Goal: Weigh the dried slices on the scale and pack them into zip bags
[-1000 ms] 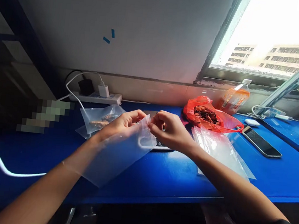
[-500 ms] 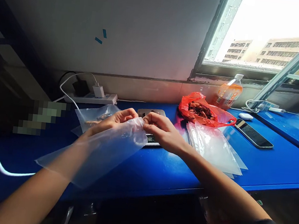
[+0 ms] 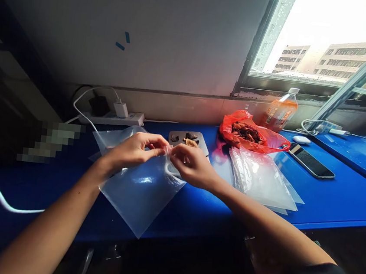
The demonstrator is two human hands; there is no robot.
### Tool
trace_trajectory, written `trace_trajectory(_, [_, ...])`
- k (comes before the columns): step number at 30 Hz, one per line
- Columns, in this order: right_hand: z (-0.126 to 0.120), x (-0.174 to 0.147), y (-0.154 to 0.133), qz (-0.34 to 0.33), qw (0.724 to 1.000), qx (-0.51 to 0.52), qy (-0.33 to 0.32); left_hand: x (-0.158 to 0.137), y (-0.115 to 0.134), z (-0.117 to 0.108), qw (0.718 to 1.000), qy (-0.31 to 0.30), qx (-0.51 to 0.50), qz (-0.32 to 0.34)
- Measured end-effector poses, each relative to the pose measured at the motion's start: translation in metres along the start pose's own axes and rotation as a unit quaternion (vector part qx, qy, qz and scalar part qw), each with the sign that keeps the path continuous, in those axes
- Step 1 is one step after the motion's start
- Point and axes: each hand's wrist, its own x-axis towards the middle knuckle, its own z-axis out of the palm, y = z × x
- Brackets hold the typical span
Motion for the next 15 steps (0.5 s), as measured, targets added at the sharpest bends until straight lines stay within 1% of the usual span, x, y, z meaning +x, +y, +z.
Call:
trace_trajectory(2, [-0.005, -0.001, 0.002, -0.024, 0.998, 0.026, -0.046, -0.001, 0.000, -0.001, 1.000, -0.020, -0.022, 0.001])
trace_trajectory(3, [-0.007, -0.001, 0.003, -0.039, 0.997, 0.020, -0.056, -0.001, 0.001, -0.001, 0.999, -0.026, -0.037, -0.002])
trace_trajectory(4, [-0.008, -0.001, 0.005, -0.054, 0.997, 0.000, -0.055, -0.002, 0.003, -0.002, 0.998, -0.026, -0.052, -0.005])
trace_trajectory(7, [-0.009, -0.001, 0.010, -0.093, 0.990, -0.104, -0.021, -0.004, 0.006, -0.005, 0.996, -0.012, -0.082, -0.016])
trace_trajectory(9, [-0.008, -0.001, 0.011, -0.110, 0.979, -0.170, -0.025, -0.005, 0.007, -0.008, 0.996, -0.018, -0.082, -0.020])
trace_trajectory(12, [-0.007, -0.005, 0.008, -0.115, 0.960, -0.249, -0.051, -0.008, 0.004, -0.017, 0.996, -0.038, -0.079, -0.022])
trace_trajectory(15, [-0.007, -0.008, 0.001, -0.091, 0.952, -0.286, -0.057, -0.015, 0.001, -0.034, 0.995, -0.059, -0.076, -0.025])
